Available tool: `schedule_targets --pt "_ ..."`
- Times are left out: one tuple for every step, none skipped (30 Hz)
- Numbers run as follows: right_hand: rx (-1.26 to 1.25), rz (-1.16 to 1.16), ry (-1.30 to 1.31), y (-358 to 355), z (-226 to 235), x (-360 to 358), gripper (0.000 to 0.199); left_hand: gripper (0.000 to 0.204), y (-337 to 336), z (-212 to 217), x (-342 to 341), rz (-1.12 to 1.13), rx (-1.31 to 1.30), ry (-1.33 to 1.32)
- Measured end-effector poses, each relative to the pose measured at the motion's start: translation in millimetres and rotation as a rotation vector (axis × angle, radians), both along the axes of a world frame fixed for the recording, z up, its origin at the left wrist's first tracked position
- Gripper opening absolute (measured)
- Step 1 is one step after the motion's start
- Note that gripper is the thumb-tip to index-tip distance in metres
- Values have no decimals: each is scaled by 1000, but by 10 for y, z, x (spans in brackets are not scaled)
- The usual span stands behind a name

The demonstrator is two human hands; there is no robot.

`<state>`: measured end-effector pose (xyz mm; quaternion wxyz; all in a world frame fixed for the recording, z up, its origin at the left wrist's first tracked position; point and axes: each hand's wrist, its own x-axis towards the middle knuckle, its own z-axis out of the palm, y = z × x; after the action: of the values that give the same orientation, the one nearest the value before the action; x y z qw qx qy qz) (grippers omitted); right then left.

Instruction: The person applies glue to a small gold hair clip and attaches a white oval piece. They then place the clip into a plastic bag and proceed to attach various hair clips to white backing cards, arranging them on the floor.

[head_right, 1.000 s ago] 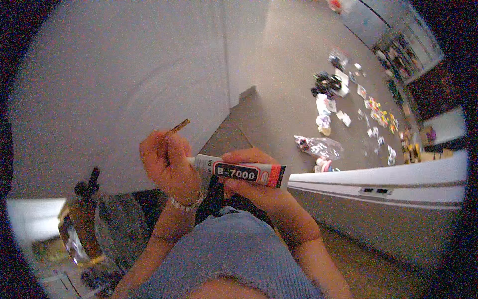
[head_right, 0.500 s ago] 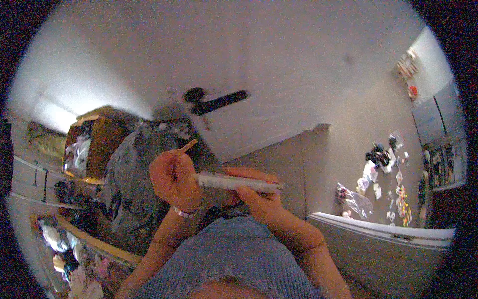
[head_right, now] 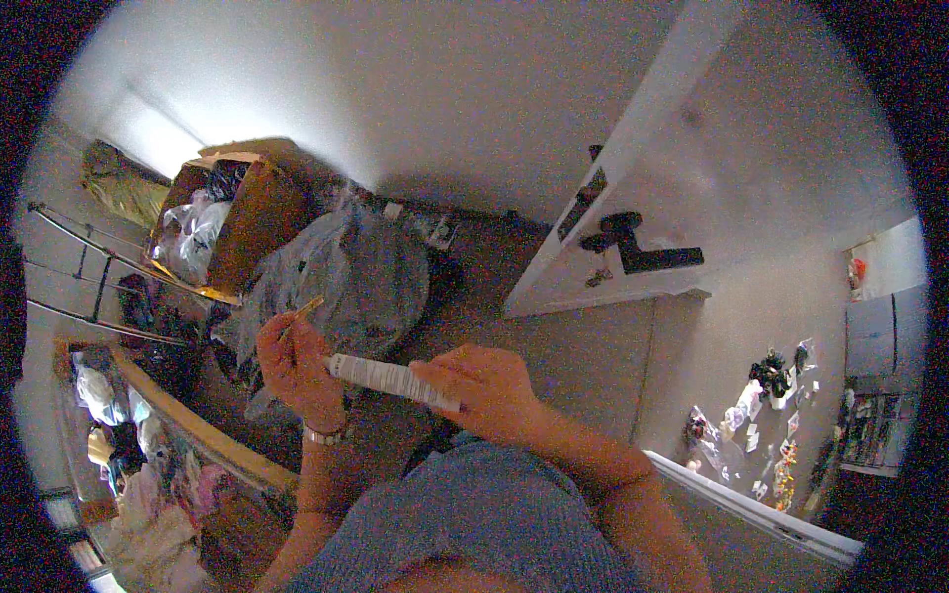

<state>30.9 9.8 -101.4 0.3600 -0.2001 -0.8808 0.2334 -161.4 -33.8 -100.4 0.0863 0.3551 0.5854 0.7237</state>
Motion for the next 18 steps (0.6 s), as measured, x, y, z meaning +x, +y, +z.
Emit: schedule_targets --pt "-12 13 -27 59 -20 -37 32 11 29 -35 -35 -1 -29 -15" --pt "-26 25 -25 123 -31 -70 30 11 62 -69 -64 -6 -42 -22" --pt "-41 49 -29 196 -39 -97 27 11 109 -106 -90 2 -61 -30" --pt "-112 70 -89 260 -39 -99 26 11 146 -136 -109 8 -82 26" --pt "-184 99 -154 332 -43 -114 25 11 195 -162 -156 26 -110 83" --pt "-265 127 -239 405 -54 -129 24 11 257 -192 -187 39 -139 141" --pt "-582 139 -181 460 -75 -169 22 10 312 -233 -213 38 -124 110" --pt "-909 147 -142 521 -103 -204 22 11 376 -277 -229 35 -110 77" --pt "-1245 161 -112 595 -142 -245 24 11 452 -326 -254 31 -98 41" --pt "-1393 135 -85 679 -192 -291 26 10 532 -376 -291 52 -135 114" --pt "-1549 117 -71 772 -253 -355 29 10 615 -435 -349 74 -172 184" --pt "-1728 86 -70 857 -310 -412 32 10 686 -488 -398 96 -209 255" --pt "-1880 86 -12 937 -366 -476 33 9 748 -543 -433 100 -218 280" --pt "-2054 71 38 1014 -422 -552 34 8 807 -603 -467 102 -227 305" --pt "-2245 -28 26 1082 -474 -620 35 8 864 -659 -514 123 -261 332" --pt "-2372 -91 114 1135 -524 -679 37 7 916 -712 -572 76 -245 349" --pt "-2511 -248 139 1178 -581 -742 38 7 972 -770 -638 44 -253 369" --pt "-2646 -354 161 1228 -653 -801 40 7 1050 -838 -715 25 -259 403"
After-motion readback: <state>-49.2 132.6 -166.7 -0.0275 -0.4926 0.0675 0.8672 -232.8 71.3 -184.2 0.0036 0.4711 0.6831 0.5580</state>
